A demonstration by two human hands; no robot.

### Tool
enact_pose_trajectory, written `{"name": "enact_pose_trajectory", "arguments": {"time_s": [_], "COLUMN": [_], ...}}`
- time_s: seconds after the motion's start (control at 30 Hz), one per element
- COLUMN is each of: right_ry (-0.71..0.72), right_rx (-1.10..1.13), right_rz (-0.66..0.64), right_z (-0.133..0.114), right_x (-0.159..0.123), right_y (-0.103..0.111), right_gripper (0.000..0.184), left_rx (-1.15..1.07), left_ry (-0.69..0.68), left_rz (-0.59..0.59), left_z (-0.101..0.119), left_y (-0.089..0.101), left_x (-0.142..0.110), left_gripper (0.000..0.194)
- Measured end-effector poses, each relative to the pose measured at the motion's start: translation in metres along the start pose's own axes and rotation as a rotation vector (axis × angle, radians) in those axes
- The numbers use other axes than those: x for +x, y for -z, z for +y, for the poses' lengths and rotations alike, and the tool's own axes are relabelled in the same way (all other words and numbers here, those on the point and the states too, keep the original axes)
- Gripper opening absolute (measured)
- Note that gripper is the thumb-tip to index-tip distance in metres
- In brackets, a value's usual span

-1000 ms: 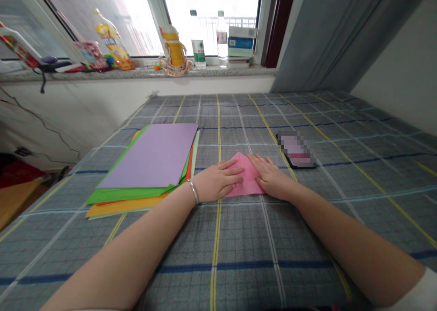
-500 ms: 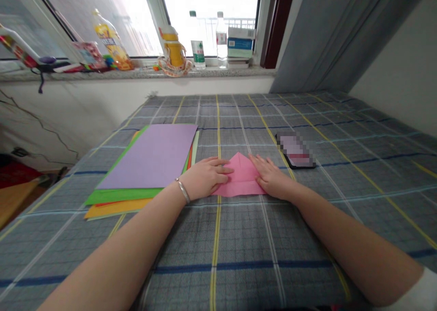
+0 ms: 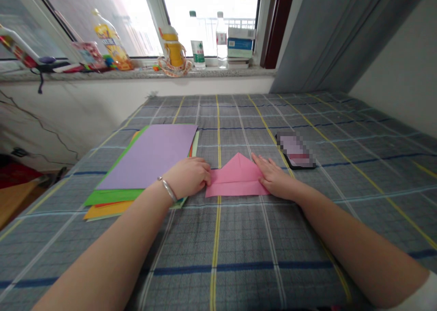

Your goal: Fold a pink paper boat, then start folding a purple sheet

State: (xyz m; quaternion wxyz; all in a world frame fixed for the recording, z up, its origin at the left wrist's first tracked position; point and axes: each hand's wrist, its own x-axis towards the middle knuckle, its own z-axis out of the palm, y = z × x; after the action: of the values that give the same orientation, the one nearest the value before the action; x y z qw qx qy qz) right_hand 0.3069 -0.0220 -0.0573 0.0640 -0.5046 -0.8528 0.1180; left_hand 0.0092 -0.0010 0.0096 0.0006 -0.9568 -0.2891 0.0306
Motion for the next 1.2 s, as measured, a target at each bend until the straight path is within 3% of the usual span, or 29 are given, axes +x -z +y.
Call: {"name": "enact_pose_trajectory", "arguments": {"time_s": [0.37, 0.63, 0.87, 1.0, 1.2], "right_ry": [-0.037, -0.035, -0.050, -0.010, -0.080], "right_rx": [0.065, 0.161, 0.191, 0.212, 0.284], "right_rz": [0.008, 0.049, -0.012, -0.011, 0.090], "right_z": [0.021, 0.030, 0.027, 0.033, 0.027], "right_x": [-0.002, -0.002, -0.006, -0.009, -0.007], "right_y": [0.000, 0.004, 0.016, 0.019, 0.024], "right_gripper": [0.089, 0.101, 0.099, 0.098, 0.074], "left_rx": [-0.091, 0.099, 0.205, 0.230, 0.213], "left_ry": [0.048, 0.155, 0.283, 0.264, 0.250], "left_rz": [-0.066, -0.061, 0.098, 0.119, 0.128], "left_z": [-0.003, 0.013, 0.030, 0.029, 0.027], "left_y": [0.001, 0.000, -0.013, -0.020, -0.019], "left_x": [0.000, 0.006, 0.017, 0.020, 0.019], "left_gripper": [0.024, 0.026, 0.035, 0.035, 0.029]}}
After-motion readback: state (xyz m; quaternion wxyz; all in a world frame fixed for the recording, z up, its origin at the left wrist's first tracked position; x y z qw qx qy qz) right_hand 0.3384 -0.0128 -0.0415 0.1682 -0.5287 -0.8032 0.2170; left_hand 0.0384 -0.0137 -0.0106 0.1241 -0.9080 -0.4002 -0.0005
